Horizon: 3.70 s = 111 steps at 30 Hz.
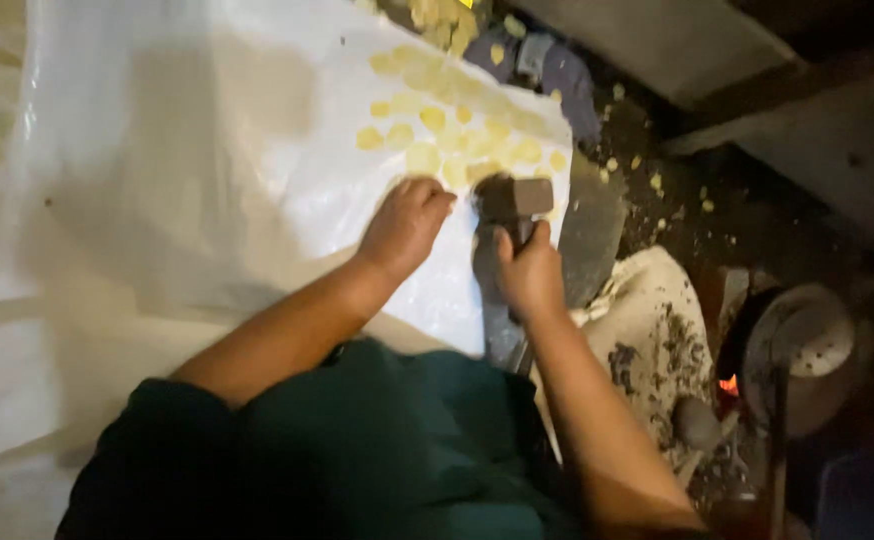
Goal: The person processes cassava by first crushing roasted pieces with a stone on a cloth, then flattening the cassava with a hammer on a white sheet. They also stir a pot over a fire using a slotted spoon.
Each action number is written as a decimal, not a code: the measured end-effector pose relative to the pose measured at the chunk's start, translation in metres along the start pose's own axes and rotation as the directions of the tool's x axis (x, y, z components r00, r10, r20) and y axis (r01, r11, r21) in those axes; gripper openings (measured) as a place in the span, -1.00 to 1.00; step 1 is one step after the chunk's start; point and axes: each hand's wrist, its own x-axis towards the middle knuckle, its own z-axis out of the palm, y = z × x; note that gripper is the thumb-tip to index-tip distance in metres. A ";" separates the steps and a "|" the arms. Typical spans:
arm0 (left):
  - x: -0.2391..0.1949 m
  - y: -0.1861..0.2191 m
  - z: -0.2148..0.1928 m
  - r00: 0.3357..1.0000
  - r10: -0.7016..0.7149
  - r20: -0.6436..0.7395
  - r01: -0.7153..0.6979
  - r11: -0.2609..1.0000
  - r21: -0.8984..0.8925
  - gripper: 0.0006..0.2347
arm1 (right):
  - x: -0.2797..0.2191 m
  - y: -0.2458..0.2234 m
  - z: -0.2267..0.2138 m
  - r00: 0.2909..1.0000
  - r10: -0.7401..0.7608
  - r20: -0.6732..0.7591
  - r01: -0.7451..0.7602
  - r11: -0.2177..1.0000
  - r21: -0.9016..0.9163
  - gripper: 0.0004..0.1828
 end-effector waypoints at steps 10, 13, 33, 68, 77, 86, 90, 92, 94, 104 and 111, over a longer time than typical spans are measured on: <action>0.018 0.003 0.016 0.995 -0.099 -0.017 0.099 0.995 0.021 -0.88 | -0.046 -0.066 -0.142 0.777 -0.340 -0.530 0.580 0.714 0.391 -0.69; 0.019 0.013 0.012 0.995 -0.091 -0.032 0.092 0.996 0.021 -0.87 | -0.060 -0.107 -0.165 0.596 -0.385 -0.704 0.765 0.540 0.352 -0.58; 0.003 -0.015 -0.020 0.995 -0.092 -0.048 0.091 0.996 -0.025 -0.50 | -0.048 -0.068 -0.115 0.897 -0.251 -0.363 0.404 0.800 0.443 -0.80; -0.020 -0.052 -0.029 0.986 -0.049 -0.162 0.063 0.994 0.088 -0.94 | -0.019 -0.109 -0.066 0.977 -0.209 -0.047 0.210 0.898 0.386 -0.74; -0.022 -0.039 -0.041 0.988 -0.143 -0.052 0.147 0.985 0.087 -0.84 | -0.051 -0.130 -0.063 0.827 -0.446 -0.343 0.549 0.774 0.315 -0.62; -0.050 -0.045 -0.093 0.993 -0.056 -0.102 0.063 0.996 0.067 -0.85 | -0.029 -0.103 0.011 0.943 -0.287 0.168 0.280 0.958 0.068 -0.52; -0.029 -0.057 -0.073 0.992 -0.074 -0.106 0.082 0.994 0.069 -0.82 | -0.012 -0.099 0.007 0.942 -0.324 0.084 0.294 0.921 0.256 -0.57; -0.017 -0.062 -0.058 0.978 -0.148 -0.144 0.158 0.986 0.059 -0.74 | -0.029 -0.122 -0.027 0.971 -0.237 0.032 0.193 0.857 0.478 -0.74; -0.007 -0.066 -0.050 0.971 -0.192 -0.139 0.192 0.981 -0.014 -0.68 | -0.043 -0.139 -0.065 0.912 -0.351 -0.213 0.410 0.802 0.434 -0.79; -0.019 -0.052 -0.075 0.958 -0.235 -0.166 0.258 0.957 0.131 -0.78 | 0.001 -0.126 0.018 0.926 -0.333 -0.180 0.376 0.750 0.545 -0.55; -0.062 -0.049 -0.099 0.966 -0.233 -0.110 0.246 0.961 0.129 -0.78 | 0.020 -0.117 0.049 0.959 -0.249 0.138 0.262 0.962 -0.082 -0.52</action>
